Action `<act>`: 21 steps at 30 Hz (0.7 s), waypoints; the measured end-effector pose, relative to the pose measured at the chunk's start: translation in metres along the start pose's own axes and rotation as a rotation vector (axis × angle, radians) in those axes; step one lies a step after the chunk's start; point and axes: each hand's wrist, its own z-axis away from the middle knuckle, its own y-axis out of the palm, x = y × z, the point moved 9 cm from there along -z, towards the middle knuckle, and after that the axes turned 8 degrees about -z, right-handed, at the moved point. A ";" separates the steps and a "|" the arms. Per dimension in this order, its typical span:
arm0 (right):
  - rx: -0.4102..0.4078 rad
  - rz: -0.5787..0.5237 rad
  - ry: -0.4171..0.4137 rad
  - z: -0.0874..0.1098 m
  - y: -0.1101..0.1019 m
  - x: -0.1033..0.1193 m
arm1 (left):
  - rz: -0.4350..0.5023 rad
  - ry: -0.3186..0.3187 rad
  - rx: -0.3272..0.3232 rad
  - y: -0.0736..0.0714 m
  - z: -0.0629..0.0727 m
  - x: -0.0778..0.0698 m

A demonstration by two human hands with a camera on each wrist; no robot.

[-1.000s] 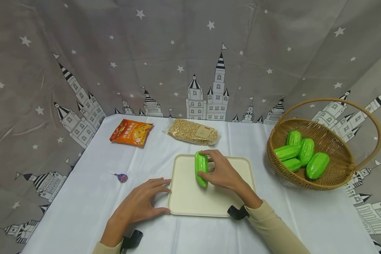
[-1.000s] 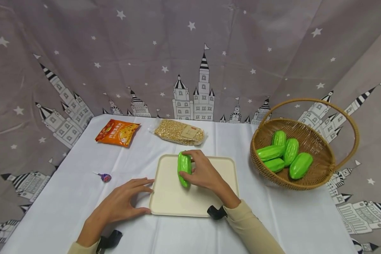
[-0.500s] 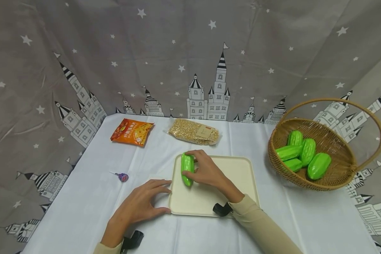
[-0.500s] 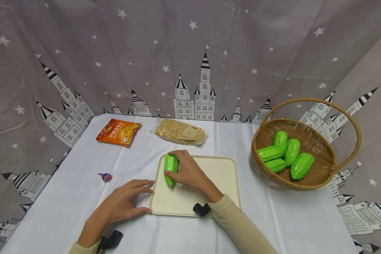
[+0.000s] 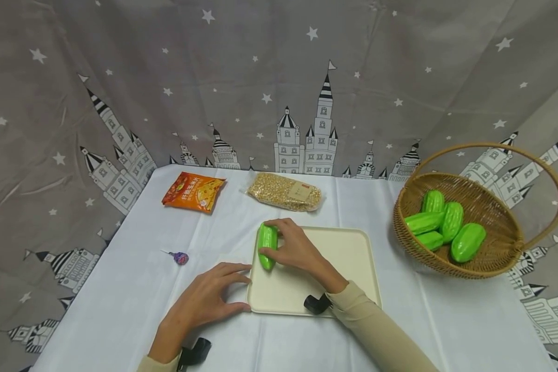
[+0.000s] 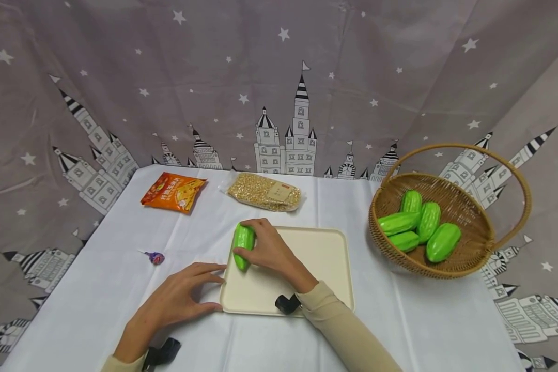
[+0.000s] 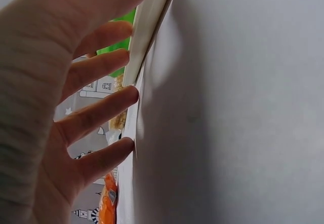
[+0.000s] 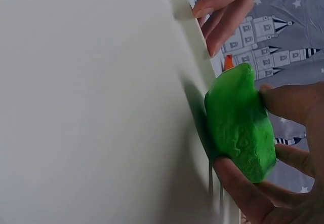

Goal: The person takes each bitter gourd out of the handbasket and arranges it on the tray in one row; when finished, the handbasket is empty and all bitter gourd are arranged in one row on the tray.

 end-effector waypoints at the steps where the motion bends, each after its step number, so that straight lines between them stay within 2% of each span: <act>1: 0.000 0.000 -0.004 -0.001 0.001 0.000 | -0.002 0.000 0.002 0.000 0.000 0.000; 9: 0.009 0.019 -0.007 -0.003 0.005 0.003 | -0.011 0.004 -0.001 -0.001 0.001 -0.002; 21: 0.027 0.038 0.011 -0.002 0.001 0.001 | -0.001 -0.001 -0.012 0.001 0.001 -0.001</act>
